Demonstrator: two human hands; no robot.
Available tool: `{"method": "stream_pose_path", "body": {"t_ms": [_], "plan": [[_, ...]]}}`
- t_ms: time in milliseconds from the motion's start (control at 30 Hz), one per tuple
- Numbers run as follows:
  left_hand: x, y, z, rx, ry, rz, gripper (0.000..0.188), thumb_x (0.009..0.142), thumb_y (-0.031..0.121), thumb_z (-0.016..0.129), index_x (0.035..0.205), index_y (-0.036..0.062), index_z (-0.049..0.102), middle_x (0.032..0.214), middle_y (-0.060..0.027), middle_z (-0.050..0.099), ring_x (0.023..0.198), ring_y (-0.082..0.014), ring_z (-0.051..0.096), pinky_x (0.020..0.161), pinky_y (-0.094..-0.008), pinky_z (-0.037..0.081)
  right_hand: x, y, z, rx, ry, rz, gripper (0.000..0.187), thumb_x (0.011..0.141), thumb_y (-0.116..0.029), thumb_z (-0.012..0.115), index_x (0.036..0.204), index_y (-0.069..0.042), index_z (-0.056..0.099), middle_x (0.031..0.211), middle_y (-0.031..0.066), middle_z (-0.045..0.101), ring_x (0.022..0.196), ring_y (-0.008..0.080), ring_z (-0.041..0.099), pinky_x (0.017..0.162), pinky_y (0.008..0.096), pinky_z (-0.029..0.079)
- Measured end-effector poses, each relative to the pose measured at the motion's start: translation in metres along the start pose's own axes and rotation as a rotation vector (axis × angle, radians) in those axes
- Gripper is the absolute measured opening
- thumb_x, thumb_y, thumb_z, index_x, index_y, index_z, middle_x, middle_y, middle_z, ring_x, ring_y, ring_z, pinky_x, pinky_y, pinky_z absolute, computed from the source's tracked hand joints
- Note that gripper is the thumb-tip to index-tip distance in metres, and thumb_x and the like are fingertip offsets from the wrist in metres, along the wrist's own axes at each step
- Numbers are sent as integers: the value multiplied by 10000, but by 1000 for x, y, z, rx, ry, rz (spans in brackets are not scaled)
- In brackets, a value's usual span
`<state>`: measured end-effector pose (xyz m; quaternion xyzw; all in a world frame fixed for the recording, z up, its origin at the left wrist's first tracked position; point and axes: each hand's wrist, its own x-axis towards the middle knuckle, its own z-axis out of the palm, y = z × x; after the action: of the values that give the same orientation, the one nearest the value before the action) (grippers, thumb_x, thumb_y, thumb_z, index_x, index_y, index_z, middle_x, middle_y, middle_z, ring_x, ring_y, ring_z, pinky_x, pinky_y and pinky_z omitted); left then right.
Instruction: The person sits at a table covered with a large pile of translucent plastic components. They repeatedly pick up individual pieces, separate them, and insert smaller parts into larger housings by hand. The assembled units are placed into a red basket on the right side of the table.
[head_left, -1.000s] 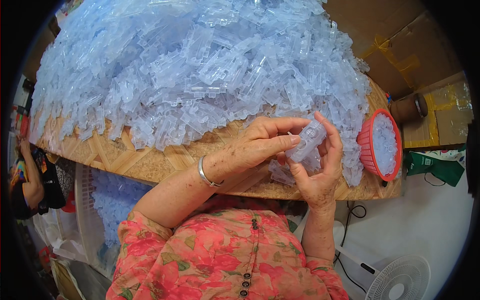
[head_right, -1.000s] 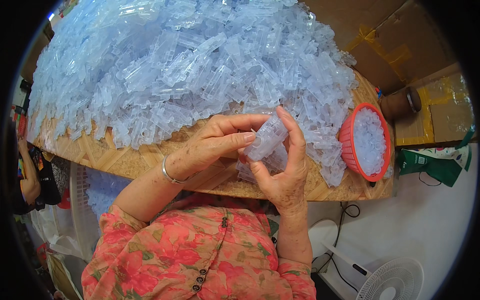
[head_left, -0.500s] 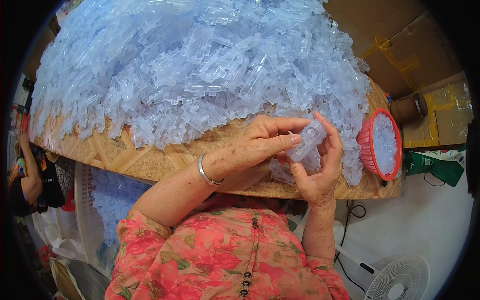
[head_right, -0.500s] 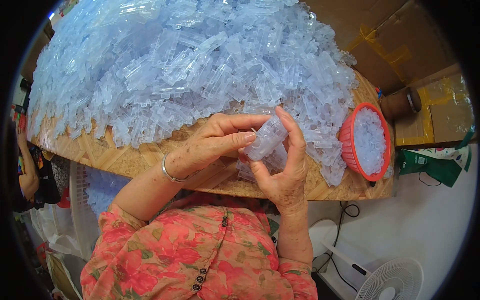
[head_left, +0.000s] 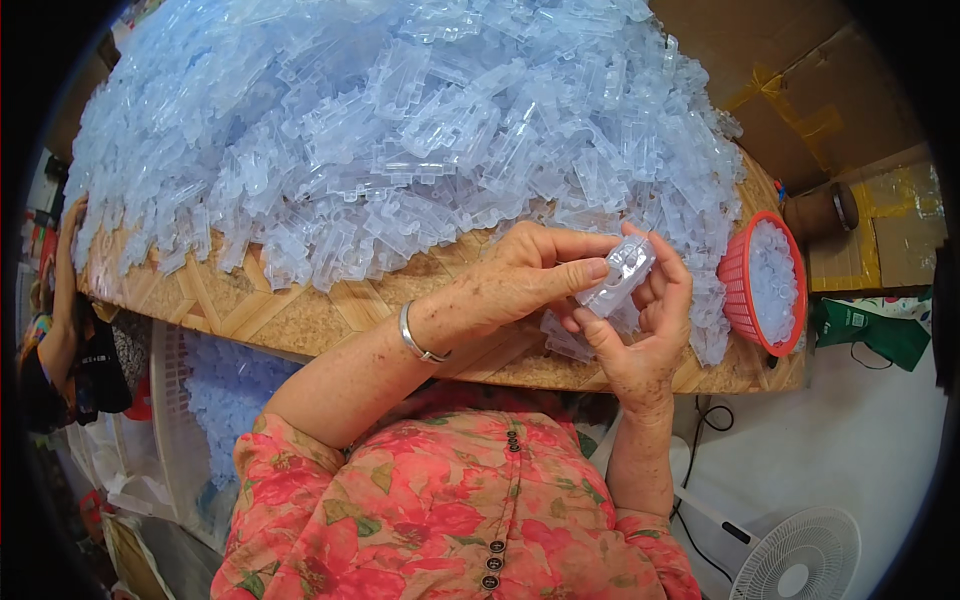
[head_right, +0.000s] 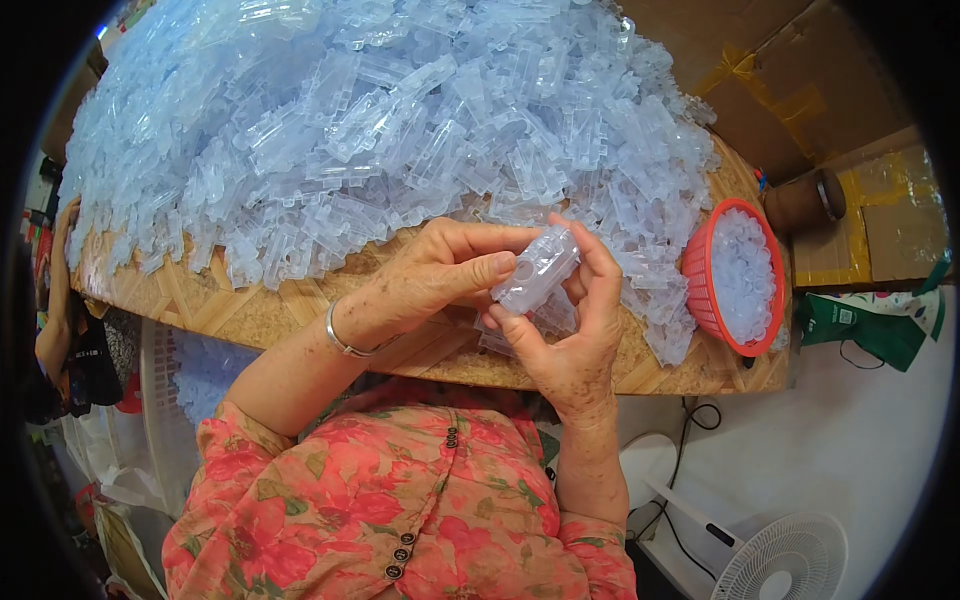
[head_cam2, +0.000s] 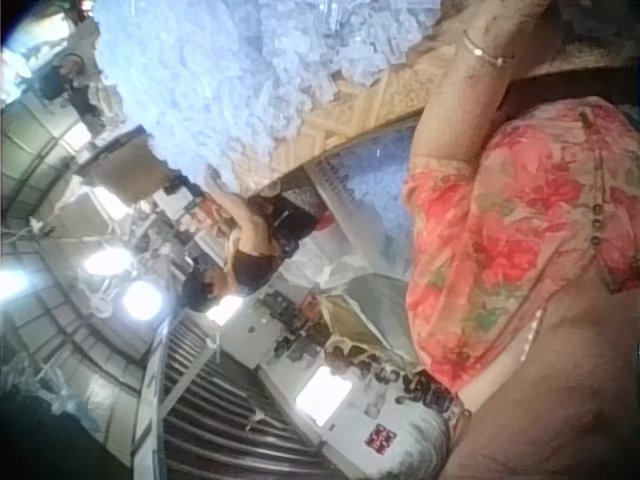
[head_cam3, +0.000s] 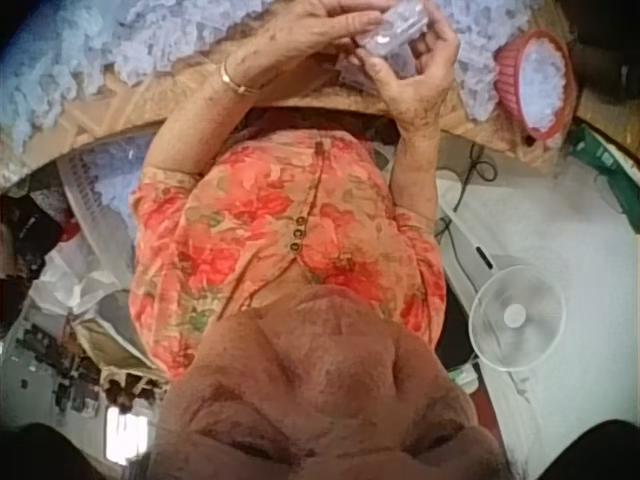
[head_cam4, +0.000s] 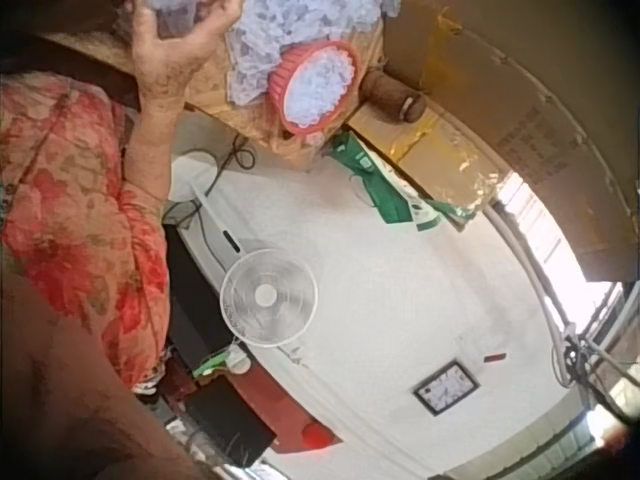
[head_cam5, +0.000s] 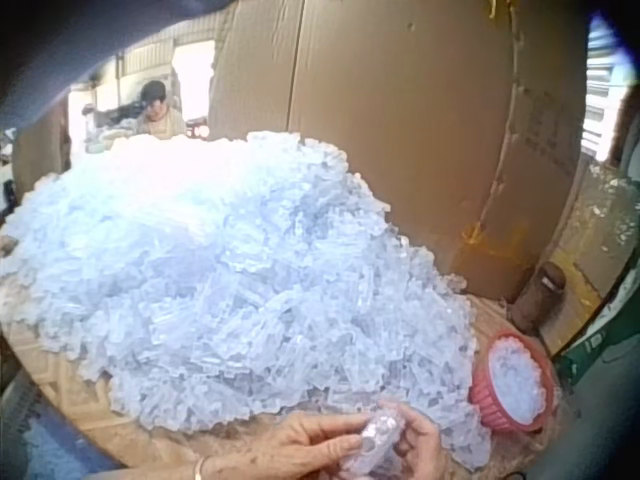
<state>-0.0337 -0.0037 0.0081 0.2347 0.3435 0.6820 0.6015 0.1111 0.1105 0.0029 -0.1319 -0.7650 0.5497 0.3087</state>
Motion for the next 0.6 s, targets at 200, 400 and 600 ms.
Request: {"method": "stream_pose_path", "body": {"t_ms": [200, 400, 600], "plan": [[2, 1, 3, 10, 28, -9, 420, 1011, 214, 630, 1373, 3, 589, 1072, -51, 702, 792, -48, 646, 656, -205, 547, -1, -7, -4, 116, -20, 133, 896, 737, -46, 855, 1459, -15, 324, 1476, 237, 448, 1334, 309, 514, 1104, 427, 459], [1, 0, 3, -17, 30, -8, 415, 1014, 202, 621, 1375, -1, 584, 1084, -48, 703, 812, -47, 643, 683, -197, 545, 0, -4, -5, 118, -28, 146, 886, 742, -37, 850, 1456, -18, 326, 1478, 243, 447, 1340, 315, 509, 1109, 427, 455], [7, -16, -4, 232, 73, 183, 419, 1018, 209, 610, 1375, -7, 574, 1103, -60, 697, 898, -118, 665, 739, -245, 550, 0, 3, 7, -10, 71, 51, 894, 729, -45, 880, 1434, -22, 332, 1450, 232, 474, 1307, 307, 536, 1084, 417, 478]]}}
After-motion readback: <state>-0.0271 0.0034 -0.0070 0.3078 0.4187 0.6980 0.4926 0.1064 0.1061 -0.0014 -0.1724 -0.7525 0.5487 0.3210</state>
